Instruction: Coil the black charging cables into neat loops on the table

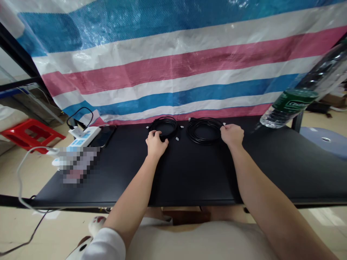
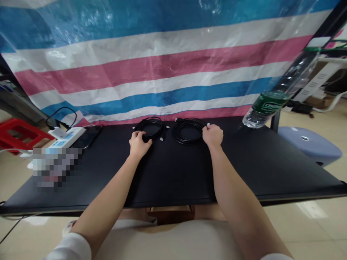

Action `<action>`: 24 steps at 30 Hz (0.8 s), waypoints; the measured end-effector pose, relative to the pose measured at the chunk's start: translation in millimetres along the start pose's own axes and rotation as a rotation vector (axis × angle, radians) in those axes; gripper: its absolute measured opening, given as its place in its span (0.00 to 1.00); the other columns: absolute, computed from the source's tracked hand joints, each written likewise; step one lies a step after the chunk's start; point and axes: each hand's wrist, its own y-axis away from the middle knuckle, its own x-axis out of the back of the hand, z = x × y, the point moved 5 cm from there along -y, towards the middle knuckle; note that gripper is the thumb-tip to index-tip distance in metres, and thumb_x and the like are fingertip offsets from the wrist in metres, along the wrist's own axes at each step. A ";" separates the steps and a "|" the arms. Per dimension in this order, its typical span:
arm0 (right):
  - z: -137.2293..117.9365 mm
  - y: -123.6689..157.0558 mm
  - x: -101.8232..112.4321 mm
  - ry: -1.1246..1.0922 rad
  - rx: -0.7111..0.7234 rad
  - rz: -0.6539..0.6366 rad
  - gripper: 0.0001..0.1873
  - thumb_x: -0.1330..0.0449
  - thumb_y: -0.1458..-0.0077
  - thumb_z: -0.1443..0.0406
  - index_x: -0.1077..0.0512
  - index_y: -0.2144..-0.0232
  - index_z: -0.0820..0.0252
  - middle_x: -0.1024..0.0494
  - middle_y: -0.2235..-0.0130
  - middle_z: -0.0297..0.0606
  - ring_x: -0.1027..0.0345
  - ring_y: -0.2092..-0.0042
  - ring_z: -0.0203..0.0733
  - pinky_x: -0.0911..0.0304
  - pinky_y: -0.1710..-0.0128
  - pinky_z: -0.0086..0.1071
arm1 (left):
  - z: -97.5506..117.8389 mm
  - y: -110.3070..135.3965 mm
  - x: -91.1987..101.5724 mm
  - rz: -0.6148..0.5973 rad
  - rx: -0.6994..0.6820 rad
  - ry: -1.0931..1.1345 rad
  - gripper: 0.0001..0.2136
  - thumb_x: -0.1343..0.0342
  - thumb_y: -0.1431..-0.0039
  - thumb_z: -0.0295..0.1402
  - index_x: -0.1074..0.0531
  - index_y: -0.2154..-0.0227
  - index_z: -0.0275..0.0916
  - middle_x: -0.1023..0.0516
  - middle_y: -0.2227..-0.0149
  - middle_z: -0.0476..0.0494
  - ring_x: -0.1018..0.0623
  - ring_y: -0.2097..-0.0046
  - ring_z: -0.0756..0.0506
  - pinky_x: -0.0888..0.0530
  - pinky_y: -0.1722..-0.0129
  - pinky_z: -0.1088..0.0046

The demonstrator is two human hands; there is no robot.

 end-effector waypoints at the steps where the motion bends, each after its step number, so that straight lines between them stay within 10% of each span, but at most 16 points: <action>1: -1.9 0.3 1.8 -0.030 0.001 0.035 0.05 0.43 0.56 0.63 0.29 0.77 0.57 0.27 0.75 0.42 0.28 0.64 0.53 0.33 0.58 0.48 | -0.3 -0.1 0.0 0.012 0.001 0.013 0.15 0.39 0.52 0.32 0.27 0.59 0.40 0.30 0.49 0.35 0.30 0.43 0.33 0.34 0.44 0.49; 13: -17.2 8.2 8.1 -0.328 0.263 0.326 0.16 0.53 0.41 0.53 0.34 0.67 0.57 0.30 0.70 0.38 0.34 0.68 0.43 0.34 0.63 0.41 | 8.2 1.4 4.2 0.127 -0.194 0.248 0.15 0.42 0.46 0.40 0.27 0.58 0.40 0.27 0.52 0.36 0.27 0.46 0.36 0.32 0.46 0.52; 19: -41.3 28.3 11.2 -0.306 0.451 0.248 0.14 0.53 0.40 0.54 0.35 0.68 0.56 0.33 0.72 0.36 0.35 0.69 0.43 0.36 0.65 0.39 | 28.8 13.9 -7.7 -0.141 -0.428 0.442 0.19 0.46 0.42 0.45 0.27 0.52 0.41 0.23 0.50 0.36 0.27 0.46 0.38 0.33 0.44 0.55; 24: -65.9 50.1 11.1 -0.333 0.576 0.174 0.15 0.53 0.43 0.54 0.34 0.72 0.55 0.33 0.74 0.36 0.36 0.71 0.42 0.38 0.67 0.37 | 38.3 21.5 -22.9 -0.305 -0.364 0.572 0.20 0.48 0.40 0.42 0.31 0.48 0.37 0.21 0.64 0.42 0.22 0.62 0.45 0.26 0.55 0.64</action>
